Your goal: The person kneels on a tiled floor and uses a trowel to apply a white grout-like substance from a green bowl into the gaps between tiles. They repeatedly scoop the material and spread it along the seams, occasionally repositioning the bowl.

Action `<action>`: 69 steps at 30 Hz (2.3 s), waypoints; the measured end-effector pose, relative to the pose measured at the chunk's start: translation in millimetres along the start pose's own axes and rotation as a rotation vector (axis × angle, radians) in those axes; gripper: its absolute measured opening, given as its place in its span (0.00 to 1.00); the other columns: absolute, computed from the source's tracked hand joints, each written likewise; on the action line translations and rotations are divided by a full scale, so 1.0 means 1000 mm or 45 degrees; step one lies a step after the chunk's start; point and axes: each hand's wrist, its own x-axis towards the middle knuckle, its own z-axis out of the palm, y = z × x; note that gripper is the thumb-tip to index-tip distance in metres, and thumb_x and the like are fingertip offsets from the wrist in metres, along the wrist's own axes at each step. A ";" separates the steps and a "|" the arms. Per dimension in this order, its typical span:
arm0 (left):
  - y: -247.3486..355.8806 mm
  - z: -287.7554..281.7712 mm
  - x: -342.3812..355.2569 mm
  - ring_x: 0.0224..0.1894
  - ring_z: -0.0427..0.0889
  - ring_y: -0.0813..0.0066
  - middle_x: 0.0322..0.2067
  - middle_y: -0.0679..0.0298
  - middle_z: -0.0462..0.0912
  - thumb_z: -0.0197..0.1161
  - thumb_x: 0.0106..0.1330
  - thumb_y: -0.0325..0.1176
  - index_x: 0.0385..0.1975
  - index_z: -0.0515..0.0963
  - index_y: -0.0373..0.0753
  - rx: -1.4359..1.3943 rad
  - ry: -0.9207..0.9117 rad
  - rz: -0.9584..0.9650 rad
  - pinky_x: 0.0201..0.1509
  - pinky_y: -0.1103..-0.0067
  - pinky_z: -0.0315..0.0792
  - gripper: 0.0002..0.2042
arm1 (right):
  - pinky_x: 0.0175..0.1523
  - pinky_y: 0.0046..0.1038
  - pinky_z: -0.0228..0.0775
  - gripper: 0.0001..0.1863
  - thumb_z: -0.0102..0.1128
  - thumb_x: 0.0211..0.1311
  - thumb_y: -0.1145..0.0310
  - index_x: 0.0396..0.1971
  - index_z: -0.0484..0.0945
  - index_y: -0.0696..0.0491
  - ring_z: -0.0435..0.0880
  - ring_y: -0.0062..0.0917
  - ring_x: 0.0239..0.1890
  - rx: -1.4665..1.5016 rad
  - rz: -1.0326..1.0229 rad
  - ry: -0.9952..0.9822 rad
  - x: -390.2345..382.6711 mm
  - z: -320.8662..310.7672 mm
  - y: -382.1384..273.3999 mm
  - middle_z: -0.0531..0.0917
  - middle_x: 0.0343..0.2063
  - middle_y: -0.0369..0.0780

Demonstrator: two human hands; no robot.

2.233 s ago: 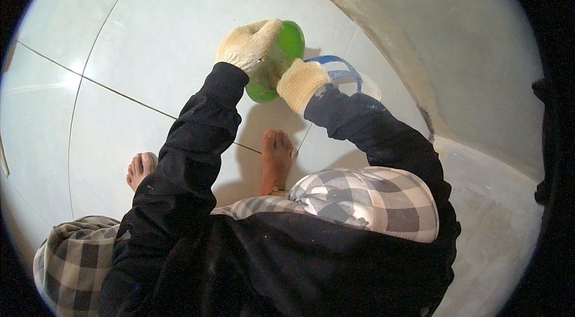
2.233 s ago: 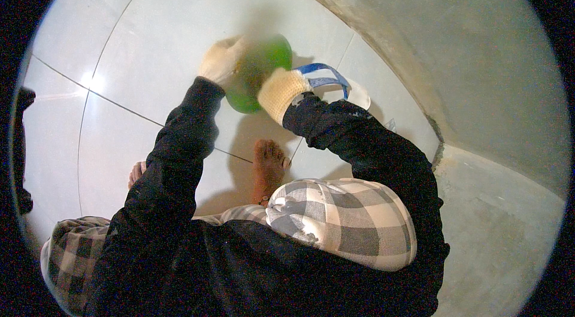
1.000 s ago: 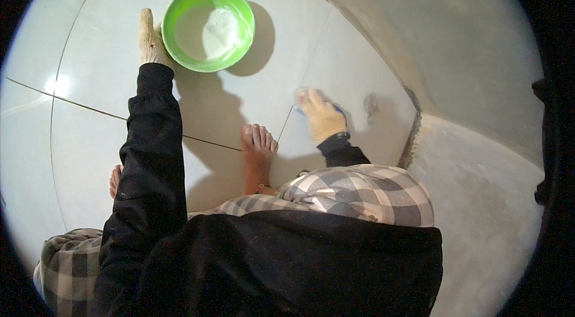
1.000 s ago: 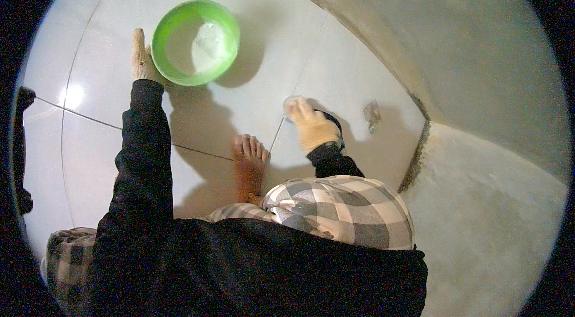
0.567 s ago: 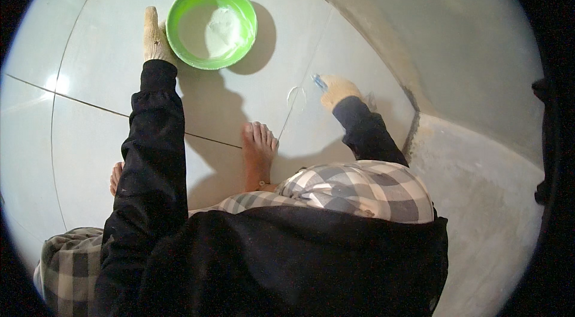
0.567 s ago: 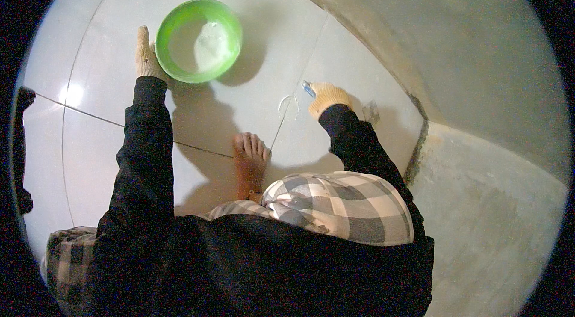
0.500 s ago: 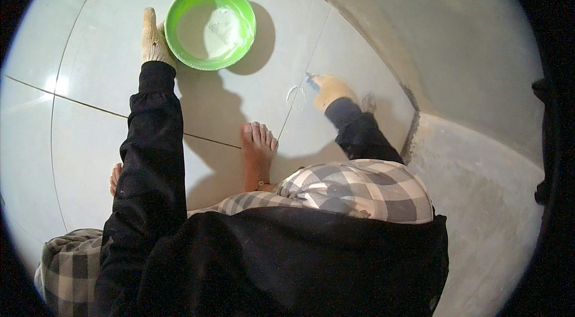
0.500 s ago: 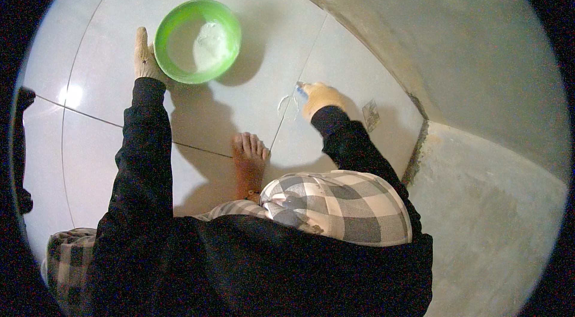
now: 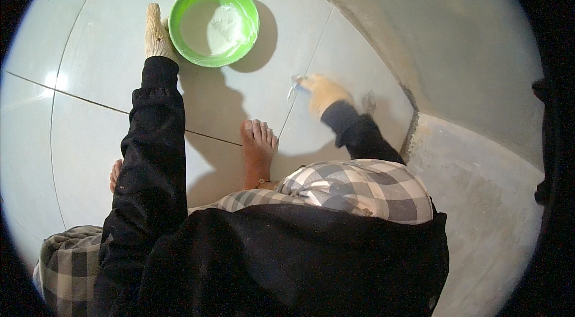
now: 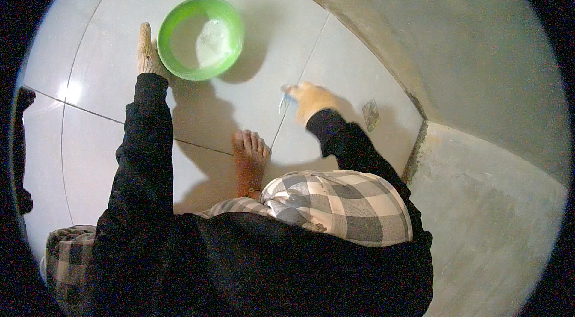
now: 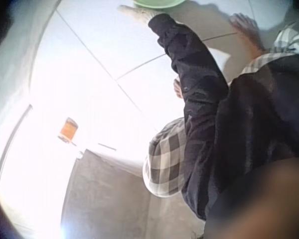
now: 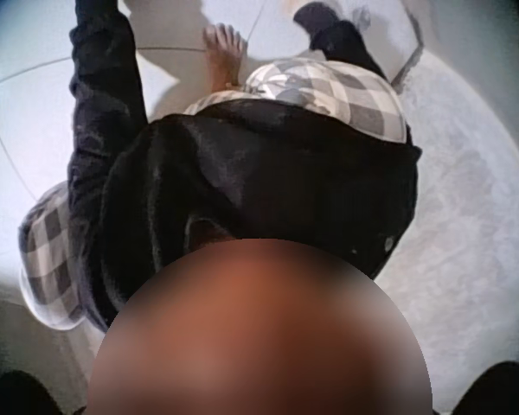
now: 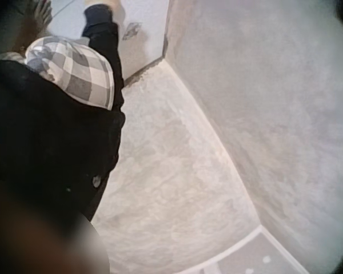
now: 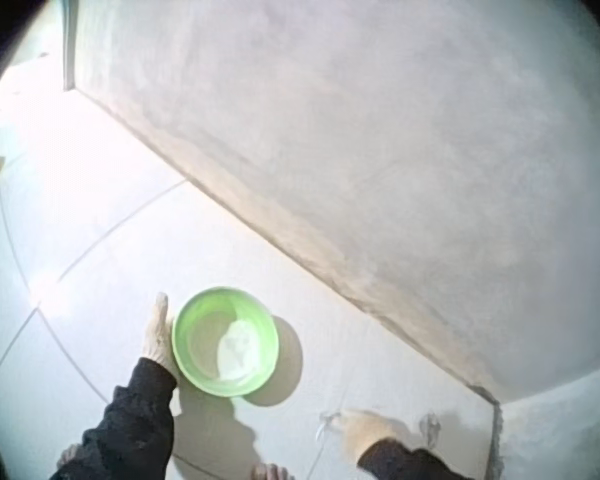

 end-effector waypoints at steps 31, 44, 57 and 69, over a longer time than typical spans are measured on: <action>0.003 0.004 -0.004 0.53 0.78 0.55 0.52 0.46 0.78 0.47 0.63 0.69 0.57 0.72 0.28 -0.010 -0.012 0.062 0.58 0.64 0.71 0.43 | 0.59 0.35 0.71 0.22 0.52 0.62 0.67 0.57 0.77 0.41 0.78 0.43 0.53 -0.001 0.281 0.144 0.022 0.020 0.050 0.82 0.44 0.48; 0.003 0.006 0.003 0.55 0.77 0.54 0.54 0.45 0.76 0.47 0.62 0.70 0.59 0.70 0.28 -0.012 0.035 0.032 0.61 0.63 0.69 0.45 | 0.57 0.35 0.71 0.22 0.50 0.59 0.72 0.55 0.78 0.47 0.79 0.42 0.50 0.481 -0.070 0.161 -0.055 0.018 0.010 0.82 0.43 0.48; 0.008 0.018 -0.008 0.52 0.78 0.53 0.54 0.47 0.78 0.48 0.62 0.70 0.58 0.72 0.31 0.025 0.073 0.024 0.58 0.63 0.71 0.43 | 0.57 0.37 0.72 0.25 0.52 0.63 0.72 0.61 0.71 0.36 0.80 0.40 0.51 0.074 -0.227 -0.132 -0.077 0.048 -0.022 0.75 0.55 0.45; 0.009 0.017 -0.005 0.58 0.74 0.52 0.57 0.44 0.73 0.46 0.61 0.71 0.62 0.66 0.27 0.009 0.054 -0.023 0.63 0.62 0.66 0.47 | 0.56 0.33 0.72 0.22 0.57 0.61 0.66 0.57 0.76 0.40 0.83 0.38 0.48 0.136 -0.244 -0.245 -0.097 0.072 -0.017 0.80 0.52 0.46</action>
